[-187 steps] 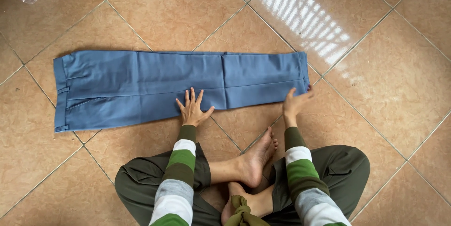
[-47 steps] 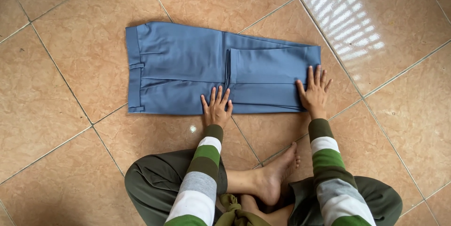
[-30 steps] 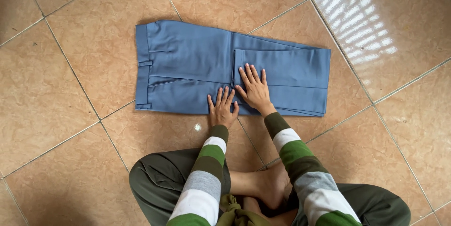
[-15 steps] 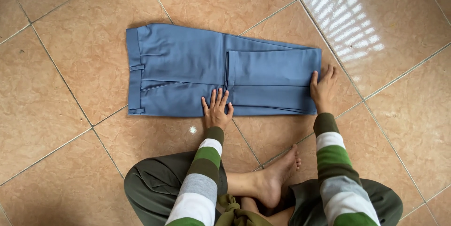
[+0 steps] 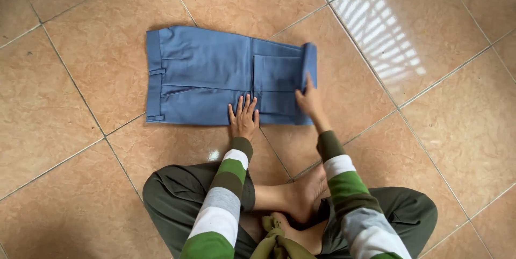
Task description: The person is sitting on a tiled floor and folding blue trousers into a neat rectangular shape.
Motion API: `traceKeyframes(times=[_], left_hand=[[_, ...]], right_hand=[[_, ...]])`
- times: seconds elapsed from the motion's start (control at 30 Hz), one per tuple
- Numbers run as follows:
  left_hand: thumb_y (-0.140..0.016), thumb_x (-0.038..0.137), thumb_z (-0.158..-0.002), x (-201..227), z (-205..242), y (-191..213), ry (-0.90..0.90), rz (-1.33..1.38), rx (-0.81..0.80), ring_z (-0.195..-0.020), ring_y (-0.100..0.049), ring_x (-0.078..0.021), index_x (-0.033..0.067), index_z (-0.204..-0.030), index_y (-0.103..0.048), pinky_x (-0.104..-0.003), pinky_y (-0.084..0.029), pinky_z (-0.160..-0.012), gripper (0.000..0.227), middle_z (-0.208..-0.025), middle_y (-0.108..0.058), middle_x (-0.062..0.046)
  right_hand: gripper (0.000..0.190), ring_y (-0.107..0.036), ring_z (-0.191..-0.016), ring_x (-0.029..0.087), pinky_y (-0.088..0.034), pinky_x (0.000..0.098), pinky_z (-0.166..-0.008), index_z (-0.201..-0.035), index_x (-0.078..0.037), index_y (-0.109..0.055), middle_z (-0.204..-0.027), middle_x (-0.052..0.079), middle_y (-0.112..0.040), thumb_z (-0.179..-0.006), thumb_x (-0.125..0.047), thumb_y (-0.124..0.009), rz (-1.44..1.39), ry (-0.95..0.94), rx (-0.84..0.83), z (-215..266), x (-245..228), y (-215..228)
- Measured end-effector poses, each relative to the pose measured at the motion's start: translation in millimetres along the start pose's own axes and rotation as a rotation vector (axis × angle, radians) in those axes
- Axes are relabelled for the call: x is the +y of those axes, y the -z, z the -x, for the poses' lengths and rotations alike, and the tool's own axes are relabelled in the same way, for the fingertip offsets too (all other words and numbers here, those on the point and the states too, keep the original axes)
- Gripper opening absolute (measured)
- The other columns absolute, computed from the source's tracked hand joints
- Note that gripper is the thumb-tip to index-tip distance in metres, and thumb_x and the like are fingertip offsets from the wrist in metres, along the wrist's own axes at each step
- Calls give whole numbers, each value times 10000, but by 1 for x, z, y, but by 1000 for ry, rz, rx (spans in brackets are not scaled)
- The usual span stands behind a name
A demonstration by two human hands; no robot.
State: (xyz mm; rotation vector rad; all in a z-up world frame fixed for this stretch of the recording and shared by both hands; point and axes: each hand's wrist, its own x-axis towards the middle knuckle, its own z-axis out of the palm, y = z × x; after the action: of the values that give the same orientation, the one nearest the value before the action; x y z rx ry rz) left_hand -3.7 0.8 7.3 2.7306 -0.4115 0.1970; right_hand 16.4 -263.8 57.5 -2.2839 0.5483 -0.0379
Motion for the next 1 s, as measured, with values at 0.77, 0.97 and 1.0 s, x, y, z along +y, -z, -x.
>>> traceKeyframes(times=[0.77, 0.97, 1.0], left_hand=[[-594, 481, -947, -82, -6, 58, 126, 473, -479, -1359, -541, -331, 189, -1413, -582, -493, -441, -1115, 550, -1481, -554, -160], [-344, 742, -1008, -63, -2, 114, 301, 674, -577, -1489, -365, -265, 195, -1483, -525, -449, -295, -1231, 747, -1580, -447, -86], [-344, 742, -1008, -66, -3, 106, 304, 679, -578, -1489, -365, -265, 195, -1483, -525, -449, -295, -1231, 747, -1580, -447, -86]], right_hand=[[654, -696, -1082, 467, -544, 574, -867, -1630, -357, -292, -1153, 248, -715, -994, -321, -438, 702, -300, -153, 38, 98, 128], [483, -675, -983, 471, -535, 584, -800, -1347, -122, -594, -981, 258, -702, -970, -423, -580, 194, -58, -61, 32, 9, 106], [483, -675, -983, 471, -535, 584, -800, -1347, -122, -594, -981, 258, -702, -970, -423, -580, 199, -59, -64, 38, -18, 86]])
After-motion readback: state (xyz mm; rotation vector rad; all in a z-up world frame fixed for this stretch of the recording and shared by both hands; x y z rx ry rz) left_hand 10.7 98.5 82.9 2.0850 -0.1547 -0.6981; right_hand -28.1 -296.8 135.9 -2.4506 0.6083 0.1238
